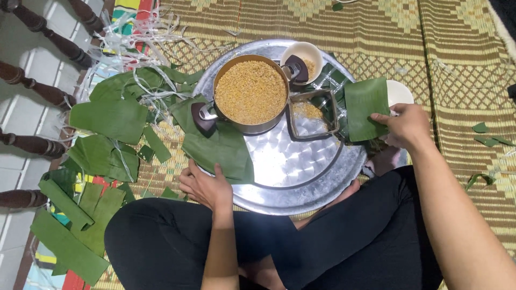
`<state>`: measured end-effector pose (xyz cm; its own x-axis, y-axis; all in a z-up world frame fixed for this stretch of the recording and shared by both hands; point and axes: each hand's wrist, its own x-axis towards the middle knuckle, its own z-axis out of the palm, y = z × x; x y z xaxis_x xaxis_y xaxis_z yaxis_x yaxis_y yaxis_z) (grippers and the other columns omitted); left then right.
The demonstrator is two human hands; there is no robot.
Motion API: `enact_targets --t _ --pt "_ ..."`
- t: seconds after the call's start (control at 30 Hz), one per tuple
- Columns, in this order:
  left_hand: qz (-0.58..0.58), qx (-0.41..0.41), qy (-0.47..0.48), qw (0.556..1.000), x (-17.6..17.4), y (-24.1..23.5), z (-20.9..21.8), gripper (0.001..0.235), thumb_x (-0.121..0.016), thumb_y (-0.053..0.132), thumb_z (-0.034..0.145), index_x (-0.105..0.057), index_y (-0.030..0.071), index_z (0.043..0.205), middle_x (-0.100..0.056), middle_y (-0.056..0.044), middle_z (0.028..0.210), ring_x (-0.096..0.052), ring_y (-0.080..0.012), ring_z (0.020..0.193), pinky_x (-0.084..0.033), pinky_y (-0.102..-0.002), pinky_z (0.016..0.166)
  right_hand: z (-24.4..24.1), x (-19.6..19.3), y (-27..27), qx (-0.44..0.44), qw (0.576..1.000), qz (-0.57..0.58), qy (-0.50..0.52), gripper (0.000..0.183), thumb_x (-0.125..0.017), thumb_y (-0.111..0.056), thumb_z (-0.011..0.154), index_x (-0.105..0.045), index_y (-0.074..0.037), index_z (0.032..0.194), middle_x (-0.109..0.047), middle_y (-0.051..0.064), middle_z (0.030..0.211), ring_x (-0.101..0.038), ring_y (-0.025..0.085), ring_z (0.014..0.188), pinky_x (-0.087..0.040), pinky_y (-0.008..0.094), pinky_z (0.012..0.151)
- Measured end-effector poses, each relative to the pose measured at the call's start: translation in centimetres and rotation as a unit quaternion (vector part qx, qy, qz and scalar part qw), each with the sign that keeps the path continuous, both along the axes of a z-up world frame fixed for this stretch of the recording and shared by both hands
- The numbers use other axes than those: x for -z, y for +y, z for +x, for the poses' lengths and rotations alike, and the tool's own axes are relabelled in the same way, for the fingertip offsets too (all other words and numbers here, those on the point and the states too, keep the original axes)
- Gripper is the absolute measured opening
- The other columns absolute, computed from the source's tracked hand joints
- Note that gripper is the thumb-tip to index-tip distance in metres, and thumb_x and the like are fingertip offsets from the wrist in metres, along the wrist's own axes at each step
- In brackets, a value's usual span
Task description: Wrapping small portions of food in green leaves on a large metal tray.
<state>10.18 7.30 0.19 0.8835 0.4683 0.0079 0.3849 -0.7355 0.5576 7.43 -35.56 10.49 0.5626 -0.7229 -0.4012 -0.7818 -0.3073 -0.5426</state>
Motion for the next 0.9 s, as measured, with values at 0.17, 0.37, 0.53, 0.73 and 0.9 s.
enact_targets --t 0.17,0.37,0.53,0.73,0.9 --pt "-0.045 0.014 -0.139 0.989 -0.9 0.4 -1.0 0.036 -0.075 0.008 0.092 -0.064 0.000 0.125 -0.057 -0.014 0.113 -0.054 -0.0326 0.103 -0.043 -0.046 0.096 -0.9 1.4 -2.7 -0.041 0.991 -0.124 0.034 0.057 -0.090 -0.048 0.095 -0.074 0.004 0.113 -0.074 0.022 0.086 -0.068 0.031 0.063 -0.052 0.043 0.059" --pt "-0.311 0.045 -0.218 0.924 -3.7 -0.3 -2.7 0.026 -0.067 0.005 0.104 -0.056 -0.006 0.124 -0.069 -0.016 0.103 -0.067 -0.0169 0.078 -0.057 -0.027 0.069 -3.6 -0.1 -2.1 -0.002 0.968 -0.183 -0.172 0.032 -0.080 -0.018 0.107 -0.065 0.004 0.123 -0.066 0.027 0.119 -0.075 0.032 0.084 -0.061 0.040 0.071" --pt "-0.549 0.122 -0.126 0.817 -3.3 -1.2 -3.1 0.047 -0.070 -0.004 0.096 -0.048 -0.002 0.138 -0.071 -0.026 0.115 -0.076 -0.0271 0.096 -0.065 -0.030 0.082 -4.0 -1.0 -0.2 0.045 0.957 -0.129 -0.256 0.042 -0.068 0.007 0.094 -0.058 0.002 0.134 -0.064 0.020 0.116 -0.074 0.026 0.096 -0.068 0.033 0.083" --pt "-0.471 0.277 0.050 0.836 -1.3 -4.7 -4.5 0.095 -0.081 -0.008 0.080 -0.038 0.010 0.162 -0.069 -0.016 0.119 -0.069 -0.0163 0.077 -0.060 -0.028 0.066 -4.0 0.9 2.8 -0.018 0.938 -0.090 -0.334 0.038 -0.070 -0.003 0.094 -0.061 -0.004 0.131 -0.069 0.019 0.111 -0.072 0.023 0.086 -0.057 0.033 0.065" --pt "0.018 0.445 -0.046 0.894 -2.2 -6.3 -5.9 0.101 -0.087 0.024 0.089 -0.027 0.007 0.169 -0.045 -0.024 0.151 -0.054 -0.0424 0.134 -0.055 -0.054 0.093 -4.3 -0.5 6.2 -0.110 0.927 -0.065 -0.352 0.071 -0.082 0.011 0.081 -0.053 0.009 0.146 -0.066 0.035 0.124 -0.068 0.052 0.111 -0.056 0.057 0.091"
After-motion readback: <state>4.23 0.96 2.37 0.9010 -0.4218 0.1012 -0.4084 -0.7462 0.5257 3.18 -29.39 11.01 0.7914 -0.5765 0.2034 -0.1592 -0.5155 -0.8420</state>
